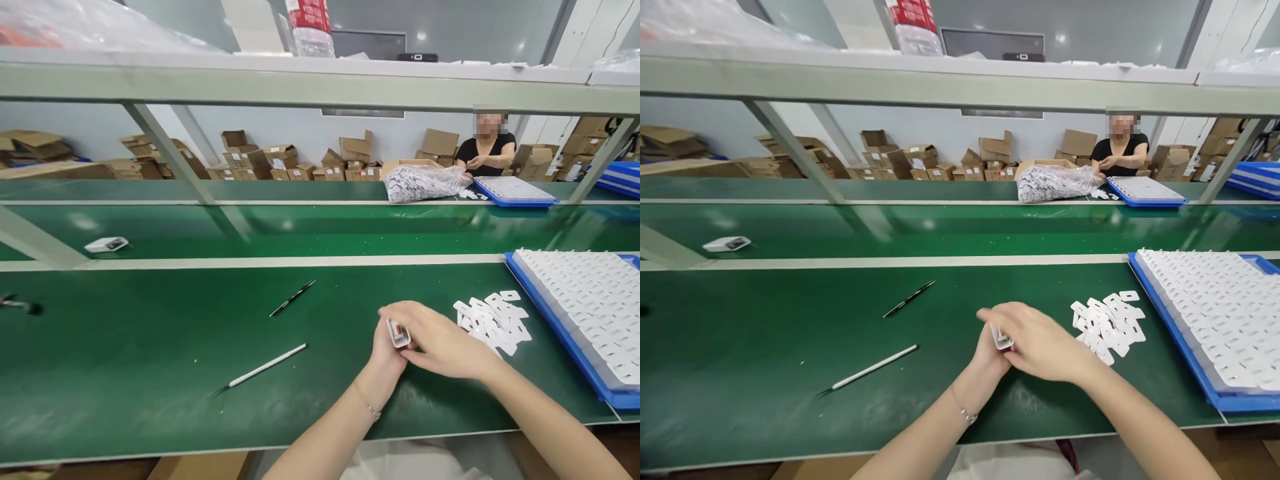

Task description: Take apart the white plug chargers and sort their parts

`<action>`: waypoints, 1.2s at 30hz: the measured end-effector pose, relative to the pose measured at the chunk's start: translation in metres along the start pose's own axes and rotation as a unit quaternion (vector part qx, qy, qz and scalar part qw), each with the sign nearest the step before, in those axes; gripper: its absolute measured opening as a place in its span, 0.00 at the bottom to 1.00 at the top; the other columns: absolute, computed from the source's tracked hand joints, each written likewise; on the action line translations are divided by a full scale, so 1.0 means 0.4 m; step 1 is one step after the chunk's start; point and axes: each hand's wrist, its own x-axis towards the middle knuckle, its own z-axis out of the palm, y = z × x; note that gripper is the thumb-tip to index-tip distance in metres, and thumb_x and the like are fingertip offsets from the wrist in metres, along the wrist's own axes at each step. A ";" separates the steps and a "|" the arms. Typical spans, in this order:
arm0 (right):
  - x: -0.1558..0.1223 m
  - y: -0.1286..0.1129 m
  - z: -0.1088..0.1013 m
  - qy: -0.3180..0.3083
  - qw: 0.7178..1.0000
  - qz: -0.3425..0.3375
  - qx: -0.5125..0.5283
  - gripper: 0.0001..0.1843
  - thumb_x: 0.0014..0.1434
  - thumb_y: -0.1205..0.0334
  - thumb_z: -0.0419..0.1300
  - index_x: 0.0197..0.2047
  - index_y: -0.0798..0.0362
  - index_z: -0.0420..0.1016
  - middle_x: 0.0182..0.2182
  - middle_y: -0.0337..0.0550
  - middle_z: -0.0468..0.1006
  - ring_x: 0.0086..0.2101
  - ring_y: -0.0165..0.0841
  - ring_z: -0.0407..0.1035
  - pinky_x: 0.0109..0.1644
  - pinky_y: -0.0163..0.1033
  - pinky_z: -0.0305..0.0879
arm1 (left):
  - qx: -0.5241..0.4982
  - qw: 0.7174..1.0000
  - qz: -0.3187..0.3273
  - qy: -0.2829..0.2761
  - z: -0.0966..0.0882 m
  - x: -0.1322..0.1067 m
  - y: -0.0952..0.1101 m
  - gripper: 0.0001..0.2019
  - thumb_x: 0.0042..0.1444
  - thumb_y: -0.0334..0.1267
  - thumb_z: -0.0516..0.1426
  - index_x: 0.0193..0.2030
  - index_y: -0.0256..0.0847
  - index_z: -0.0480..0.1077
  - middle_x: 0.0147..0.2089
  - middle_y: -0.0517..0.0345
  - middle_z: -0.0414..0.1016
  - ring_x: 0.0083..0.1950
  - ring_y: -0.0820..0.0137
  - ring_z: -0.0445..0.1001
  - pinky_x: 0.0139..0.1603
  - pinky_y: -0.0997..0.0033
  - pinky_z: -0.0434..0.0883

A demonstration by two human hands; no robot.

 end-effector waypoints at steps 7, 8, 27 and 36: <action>-0.171 0.227 0.054 0.057 0.934 0.303 -0.178 0.17 0.63 0.58 0.48 0.44 0.58 0.74 0.40 0.58 0.76 0.42 0.48 0.69 0.47 0.52 0.66 | -0.058 0.997 -0.046 -0.004 -0.020 -0.034 0.038 0.34 0.59 0.64 0.36 0.26 0.35 0.64 0.20 0.58 0.64 0.14 0.77 0.63 0.08 0.81 0.54; -0.176 0.243 0.064 0.045 0.935 0.298 -0.186 0.16 0.62 0.60 0.49 0.41 0.58 0.75 0.37 0.57 0.76 0.39 0.48 0.70 0.45 0.52 0.66 | -0.061 0.997 -0.049 -0.014 -0.022 -0.033 0.043 0.34 0.59 0.64 0.35 0.26 0.35 0.64 0.19 0.58 0.64 0.13 0.76 0.62 0.07 0.81 0.53; 0.033 -0.059 0.110 0.254 0.848 0.235 0.402 0.11 0.60 0.52 0.56 0.39 0.49 0.72 0.32 0.40 0.74 0.34 0.33 0.69 0.41 0.38 0.66 | -0.091 0.995 0.042 0.003 -0.091 0.026 0.031 0.16 0.51 0.45 0.54 0.18 0.36 0.63 0.15 0.63 0.59 0.15 0.78 0.57 0.13 0.79 0.51; 0.058 -0.065 0.194 0.272 0.875 0.206 0.344 0.08 0.60 0.57 0.55 0.41 0.49 0.71 0.31 0.41 0.72 0.29 0.32 0.65 0.31 0.37 0.63 | -0.085 0.994 0.040 0.051 -0.112 0.031 0.018 0.19 0.55 0.50 0.51 0.21 0.39 0.61 0.14 0.62 0.60 0.14 0.74 0.62 0.15 0.77 0.59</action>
